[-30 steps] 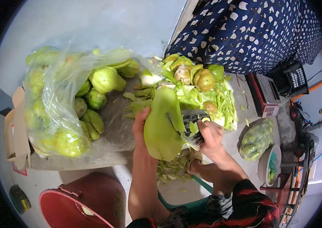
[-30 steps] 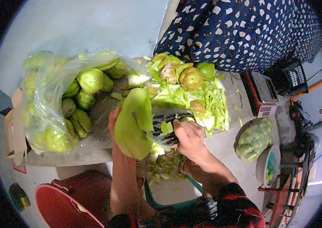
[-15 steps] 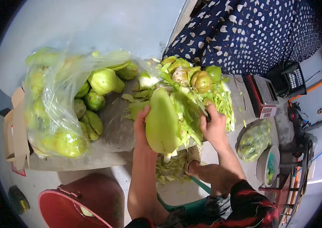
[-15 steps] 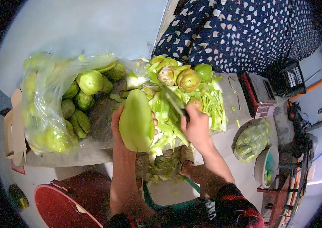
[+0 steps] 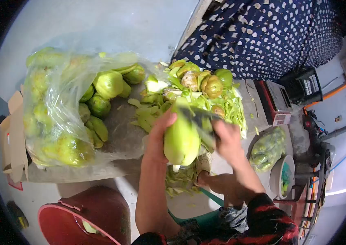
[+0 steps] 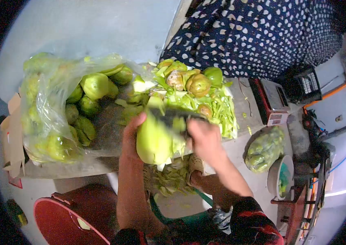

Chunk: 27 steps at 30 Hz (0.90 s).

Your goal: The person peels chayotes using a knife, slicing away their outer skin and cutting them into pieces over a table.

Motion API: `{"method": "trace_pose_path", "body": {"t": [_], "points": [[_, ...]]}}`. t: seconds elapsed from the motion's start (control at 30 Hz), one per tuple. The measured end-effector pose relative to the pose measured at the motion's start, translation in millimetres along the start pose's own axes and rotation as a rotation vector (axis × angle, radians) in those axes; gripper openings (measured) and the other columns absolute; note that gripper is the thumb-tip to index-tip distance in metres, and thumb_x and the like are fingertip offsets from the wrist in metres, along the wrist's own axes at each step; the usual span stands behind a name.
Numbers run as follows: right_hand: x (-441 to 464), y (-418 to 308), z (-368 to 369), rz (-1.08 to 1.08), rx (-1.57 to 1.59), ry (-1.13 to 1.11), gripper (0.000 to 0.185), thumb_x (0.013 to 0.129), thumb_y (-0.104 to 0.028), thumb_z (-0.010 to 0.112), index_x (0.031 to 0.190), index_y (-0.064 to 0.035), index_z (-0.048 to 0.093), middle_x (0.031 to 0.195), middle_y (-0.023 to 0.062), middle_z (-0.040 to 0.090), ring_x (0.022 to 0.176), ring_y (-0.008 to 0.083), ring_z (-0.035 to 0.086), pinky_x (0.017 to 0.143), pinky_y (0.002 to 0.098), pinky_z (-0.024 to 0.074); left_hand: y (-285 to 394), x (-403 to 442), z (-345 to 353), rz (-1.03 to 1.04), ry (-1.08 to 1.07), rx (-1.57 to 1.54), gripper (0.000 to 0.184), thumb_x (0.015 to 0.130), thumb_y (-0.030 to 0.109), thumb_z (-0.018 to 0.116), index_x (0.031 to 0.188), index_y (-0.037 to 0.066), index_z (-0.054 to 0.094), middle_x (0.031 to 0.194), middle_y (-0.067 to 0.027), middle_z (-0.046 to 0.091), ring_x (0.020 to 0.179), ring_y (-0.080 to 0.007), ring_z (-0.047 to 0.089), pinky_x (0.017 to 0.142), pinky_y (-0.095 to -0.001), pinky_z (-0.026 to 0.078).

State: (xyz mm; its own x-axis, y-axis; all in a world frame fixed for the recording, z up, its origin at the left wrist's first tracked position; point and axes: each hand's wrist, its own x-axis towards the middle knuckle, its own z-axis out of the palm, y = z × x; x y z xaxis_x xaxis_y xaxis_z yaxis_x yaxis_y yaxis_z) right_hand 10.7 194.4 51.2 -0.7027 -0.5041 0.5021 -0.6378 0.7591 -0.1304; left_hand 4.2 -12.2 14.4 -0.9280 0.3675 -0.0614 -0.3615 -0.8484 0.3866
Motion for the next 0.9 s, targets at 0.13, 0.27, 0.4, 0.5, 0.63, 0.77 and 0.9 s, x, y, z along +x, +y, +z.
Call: {"method": "trace_pose_path", "body": {"t": [0.13, 0.27, 0.4, 0.5, 0.63, 0.77, 0.9], "points": [[-5, 21, -3, 0.252, -0.018, 0.033, 0.026, 0.067, 0.005, 0.061, 0.091, -0.005, 0.058, 0.064, 0.0173, 0.054, 0.056, 0.0346, 0.058, 0.052, 0.0378, 0.0463, 0, 2, 5, -0.045, 0.084, 0.046, 0.046, 0.088, 0.027, 0.056, 0.128, 0.003, 0.052, 0.106, -0.0077, 0.062, 0.087, -0.0171, 0.063, 0.075, -0.0309, 0.053], [-9, -10, -30, 0.162, -0.019, 0.074, 0.019, 0.074, 0.006, 0.062, 0.091, -0.0022, 0.061, 0.064, 0.0144, 0.058, 0.054, 0.0257, 0.061, 0.053, 0.0321, 0.0468, -10, 9, 6, -0.003, 0.236, -0.099, 0.035, 0.093, 0.032, 0.053, 0.113, 0.005, 0.059, 0.097, -0.0113, 0.066, 0.085, -0.026, 0.065, 0.079, -0.0401, 0.055], [-20, -24, -22, 0.569, 0.279, 0.269, 0.008, 0.088, -0.006, 0.06, 0.085, 0.0007, 0.058, 0.063, 0.0101, 0.064, 0.053, 0.0126, 0.06, 0.05, 0.0275, 0.0461, -7, 8, 13, 0.036, 0.317, -0.274, 0.03, 0.094, 0.034, 0.054, 0.106, 0.007, 0.061, 0.092, -0.0088, 0.066, 0.081, -0.0233, 0.065, 0.076, -0.0386, 0.055], [-33, -34, -28, 0.673, 0.246, -0.005, 0.008, 0.09, -0.009, 0.059, 0.089, -0.0007, 0.06, 0.056, 0.0085, 0.058, 0.048, 0.0111, 0.054, 0.045, 0.0294, 0.0396, -8, 8, 12, 0.108, 0.323, -0.287, 0.029, 0.091, 0.035, 0.056, 0.103, 0.009, 0.061, 0.088, -0.0085, 0.065, 0.08, -0.0232, 0.065, 0.074, -0.0382, 0.054], [-51, -83, -28, 0.588, 0.258, 0.006, 0.011, 0.092, -0.011, 0.061, 0.086, -0.0018, 0.057, 0.055, 0.0099, 0.058, 0.044, 0.0145, 0.055, 0.044, 0.0296, 0.0416, -13, 16, -7, 0.113, 0.268, -0.39, 0.028, 0.088, 0.034, 0.059, 0.1, 0.009, 0.061, 0.086, -0.0085, 0.065, 0.079, -0.0232, 0.065, 0.075, -0.0383, 0.054], [-56, -102, -24, 0.519, 0.273, 0.044, 0.012, 0.09, -0.008, 0.063, 0.084, -0.0007, 0.056, 0.052, 0.0105, 0.055, 0.043, 0.0163, 0.055, 0.044, 0.0291, 0.0426, -21, 20, -15, 0.128, 0.268, -0.364, 0.028, 0.087, 0.034, 0.059, 0.096, 0.008, 0.061, 0.087, -0.0082, 0.067, 0.08, -0.0234, 0.065, 0.077, -0.0396, 0.054], [-44, -115, -35, 0.4, 0.253, 0.184, 0.016, 0.085, -0.002, 0.069, 0.079, -0.0011, 0.054, 0.052, 0.0101, 0.053, 0.042, 0.0163, 0.053, 0.043, 0.0286, 0.0414, -20, 16, -5, 0.068, 0.256, -0.384, 0.028, 0.088, 0.034, 0.058, 0.097, 0.008, 0.061, 0.088, -0.0079, 0.067, 0.081, -0.0235, 0.065, 0.078, -0.0396, 0.054]]}}
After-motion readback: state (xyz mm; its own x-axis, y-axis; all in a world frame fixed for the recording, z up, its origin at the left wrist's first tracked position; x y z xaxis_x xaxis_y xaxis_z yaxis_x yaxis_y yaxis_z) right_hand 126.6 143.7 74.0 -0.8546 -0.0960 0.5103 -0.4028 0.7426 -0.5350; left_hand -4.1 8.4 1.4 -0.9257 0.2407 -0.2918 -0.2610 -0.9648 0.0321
